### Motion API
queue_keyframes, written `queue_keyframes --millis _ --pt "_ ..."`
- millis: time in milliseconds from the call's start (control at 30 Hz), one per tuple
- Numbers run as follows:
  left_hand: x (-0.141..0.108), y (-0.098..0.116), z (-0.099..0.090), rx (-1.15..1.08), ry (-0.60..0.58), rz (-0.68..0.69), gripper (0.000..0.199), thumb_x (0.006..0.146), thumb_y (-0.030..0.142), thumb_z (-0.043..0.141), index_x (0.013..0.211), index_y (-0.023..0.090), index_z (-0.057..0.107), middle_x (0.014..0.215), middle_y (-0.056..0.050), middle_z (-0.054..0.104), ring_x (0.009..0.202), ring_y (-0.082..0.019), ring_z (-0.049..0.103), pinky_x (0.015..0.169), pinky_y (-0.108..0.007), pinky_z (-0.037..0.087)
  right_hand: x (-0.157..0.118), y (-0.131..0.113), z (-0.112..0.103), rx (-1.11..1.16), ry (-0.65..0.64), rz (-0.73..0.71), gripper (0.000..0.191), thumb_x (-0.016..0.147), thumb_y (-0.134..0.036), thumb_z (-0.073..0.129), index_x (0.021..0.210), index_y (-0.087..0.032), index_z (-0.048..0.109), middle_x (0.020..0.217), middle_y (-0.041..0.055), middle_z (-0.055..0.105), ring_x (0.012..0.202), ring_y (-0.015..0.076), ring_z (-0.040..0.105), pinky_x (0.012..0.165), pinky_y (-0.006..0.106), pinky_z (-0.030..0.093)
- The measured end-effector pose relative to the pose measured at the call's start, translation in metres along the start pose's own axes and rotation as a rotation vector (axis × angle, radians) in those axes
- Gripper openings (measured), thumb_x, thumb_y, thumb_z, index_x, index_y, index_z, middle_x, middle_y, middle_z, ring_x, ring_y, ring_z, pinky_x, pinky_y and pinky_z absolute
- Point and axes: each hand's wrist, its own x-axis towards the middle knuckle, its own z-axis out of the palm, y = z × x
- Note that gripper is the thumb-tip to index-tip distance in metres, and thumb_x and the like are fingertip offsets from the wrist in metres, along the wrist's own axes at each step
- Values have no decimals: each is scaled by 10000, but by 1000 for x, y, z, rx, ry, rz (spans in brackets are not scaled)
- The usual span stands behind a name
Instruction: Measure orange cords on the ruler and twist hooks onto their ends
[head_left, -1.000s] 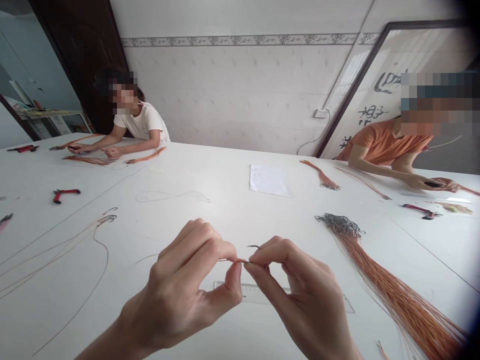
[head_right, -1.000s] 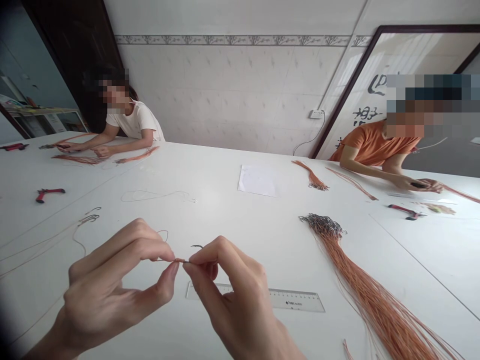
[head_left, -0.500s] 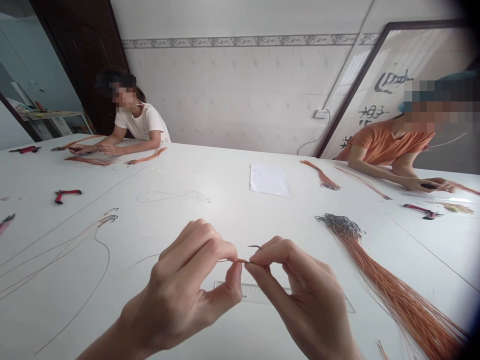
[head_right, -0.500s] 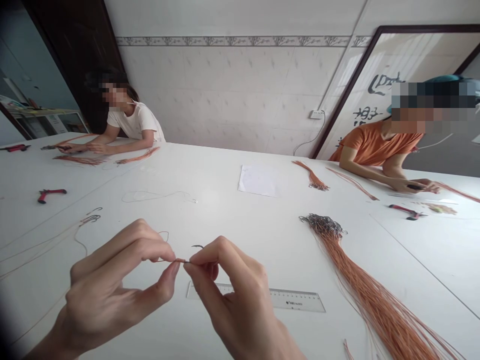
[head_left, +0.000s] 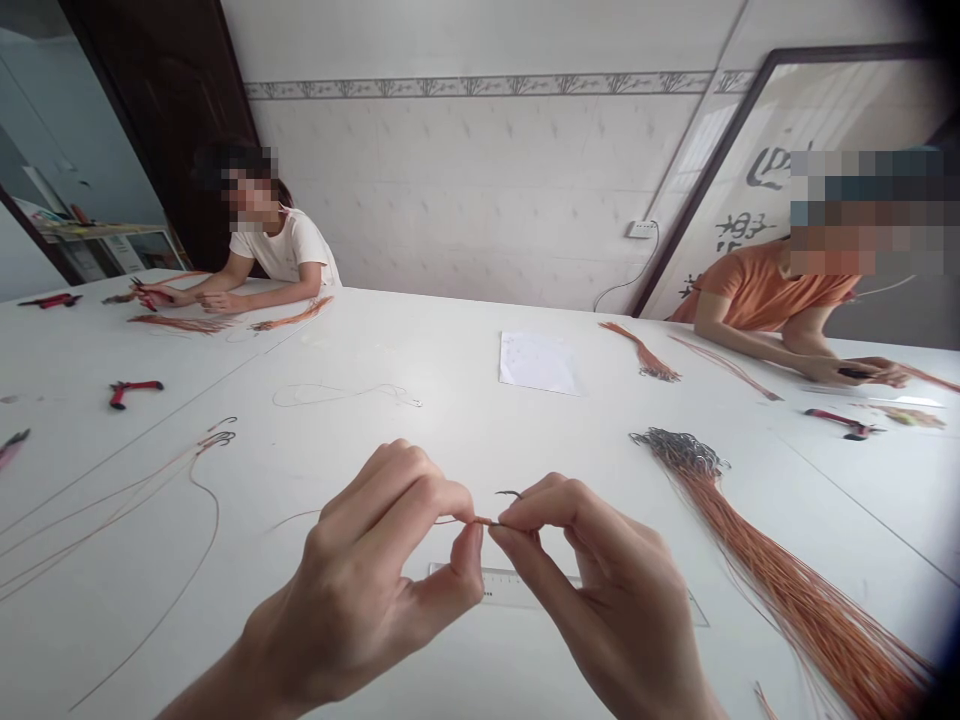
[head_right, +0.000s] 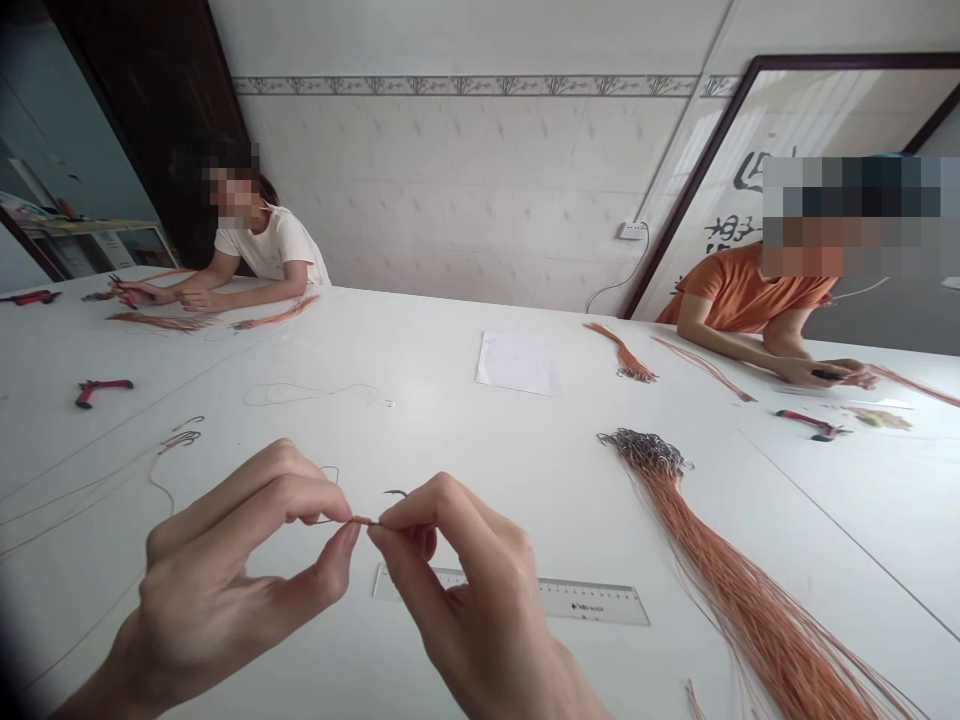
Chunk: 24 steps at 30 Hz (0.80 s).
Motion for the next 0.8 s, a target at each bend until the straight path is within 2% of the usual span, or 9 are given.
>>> queue_keyframes --millis 800 --pt "-3 -2 0 22 -25 -13 159 776 10 538 779 158 479 695 1 477 646 -102 433 549 -240 405 -1 2 0 13 -21 -3 150 828 -84 539 742 -200 496 616 -46 514 551 64 478 496 179 416"
